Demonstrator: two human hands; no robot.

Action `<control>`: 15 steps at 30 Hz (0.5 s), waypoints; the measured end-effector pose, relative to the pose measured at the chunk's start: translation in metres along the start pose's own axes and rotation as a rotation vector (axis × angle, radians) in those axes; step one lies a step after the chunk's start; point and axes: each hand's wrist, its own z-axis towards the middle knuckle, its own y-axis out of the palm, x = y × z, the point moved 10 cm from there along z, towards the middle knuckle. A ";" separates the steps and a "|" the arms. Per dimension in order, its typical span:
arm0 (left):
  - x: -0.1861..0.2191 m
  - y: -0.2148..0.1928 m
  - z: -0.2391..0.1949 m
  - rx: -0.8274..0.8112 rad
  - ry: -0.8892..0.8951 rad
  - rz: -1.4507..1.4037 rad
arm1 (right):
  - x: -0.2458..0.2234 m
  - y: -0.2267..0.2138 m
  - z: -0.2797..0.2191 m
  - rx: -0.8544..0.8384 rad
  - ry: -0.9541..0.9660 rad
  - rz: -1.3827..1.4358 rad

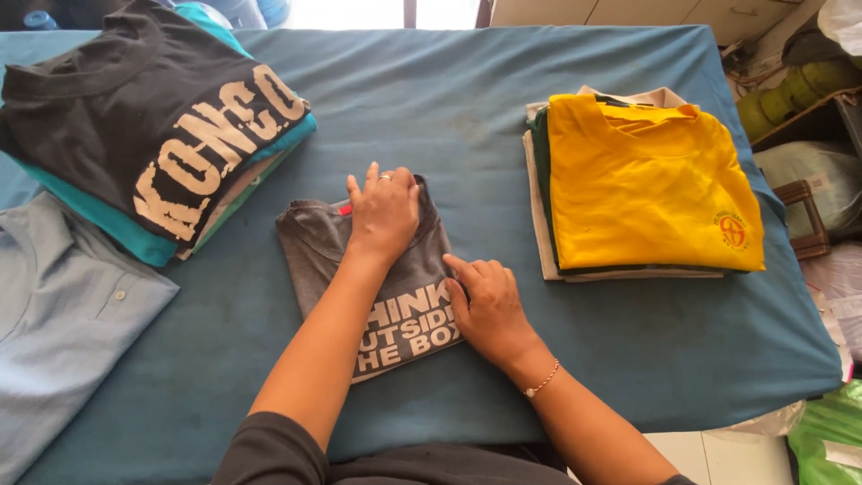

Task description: The person folds various t-shirts and polo shirts on a blue-covered table. They handle each garment individually, smoothing the fabric and folding the sleeves and body into neat rectangles before stacking them. The shirts include different colors and designs, such as a beige shirt with a graphic, a grey shirt with text, and a yellow shirt.

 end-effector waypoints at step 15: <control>-0.044 -0.132 -0.094 0.127 -0.077 -0.034 | -0.013 -0.009 0.021 0.041 -0.059 -0.032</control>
